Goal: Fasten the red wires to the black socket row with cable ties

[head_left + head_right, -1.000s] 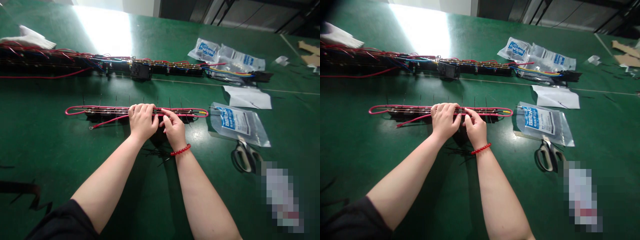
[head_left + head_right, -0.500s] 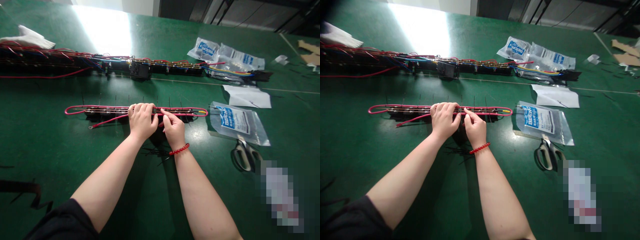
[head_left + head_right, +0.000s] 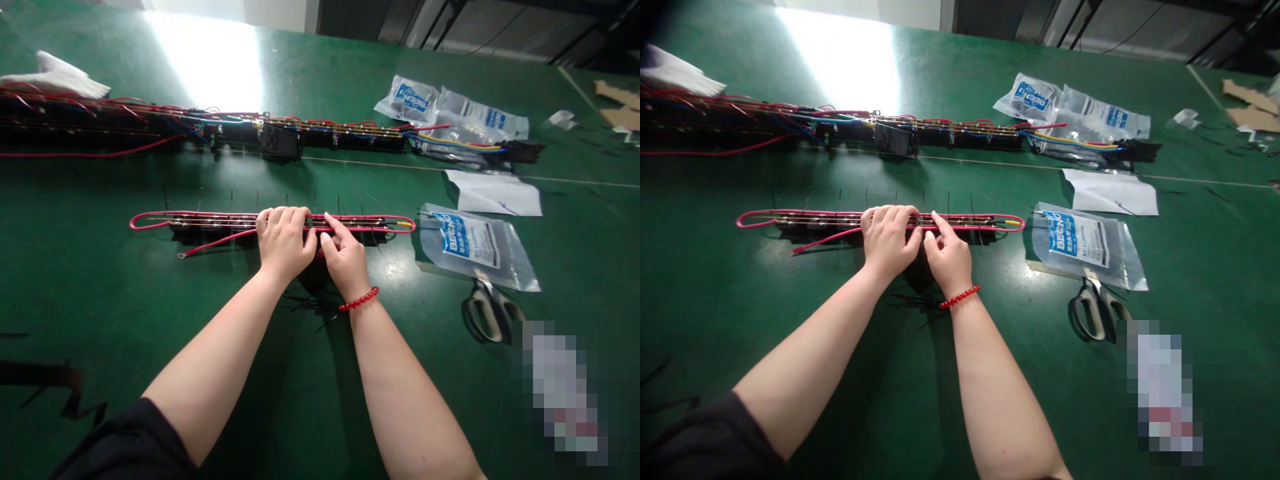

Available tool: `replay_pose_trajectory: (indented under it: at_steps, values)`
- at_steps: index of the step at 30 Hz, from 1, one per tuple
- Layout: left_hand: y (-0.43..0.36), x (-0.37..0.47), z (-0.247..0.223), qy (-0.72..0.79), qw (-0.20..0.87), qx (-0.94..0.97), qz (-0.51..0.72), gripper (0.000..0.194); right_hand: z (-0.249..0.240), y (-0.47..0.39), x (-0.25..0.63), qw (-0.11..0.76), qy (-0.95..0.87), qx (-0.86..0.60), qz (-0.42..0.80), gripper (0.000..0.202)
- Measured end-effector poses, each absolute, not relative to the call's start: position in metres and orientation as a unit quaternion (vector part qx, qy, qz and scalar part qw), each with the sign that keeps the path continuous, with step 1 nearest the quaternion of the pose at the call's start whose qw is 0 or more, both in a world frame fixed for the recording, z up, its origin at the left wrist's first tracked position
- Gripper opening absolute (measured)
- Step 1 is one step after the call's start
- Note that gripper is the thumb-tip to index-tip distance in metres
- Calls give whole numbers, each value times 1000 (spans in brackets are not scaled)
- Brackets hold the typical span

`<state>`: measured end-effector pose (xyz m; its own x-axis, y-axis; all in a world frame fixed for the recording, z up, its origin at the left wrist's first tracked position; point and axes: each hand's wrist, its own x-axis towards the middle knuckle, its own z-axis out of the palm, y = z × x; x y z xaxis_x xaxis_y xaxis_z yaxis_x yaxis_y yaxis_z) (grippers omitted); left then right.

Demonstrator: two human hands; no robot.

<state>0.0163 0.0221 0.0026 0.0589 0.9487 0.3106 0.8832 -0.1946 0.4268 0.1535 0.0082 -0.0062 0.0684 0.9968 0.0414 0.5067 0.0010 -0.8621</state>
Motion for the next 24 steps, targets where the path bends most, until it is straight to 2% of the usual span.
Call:
replay_pose_trajectory:
  at_steps: [19,24]
  values:
    - [22,16,3,633,59,725,263,25,-8,7,153,386,-612,-623,297,44]
    - [22,16,3,631,61,727,264,25,-6,5,152,415,-593,-614,314,56]
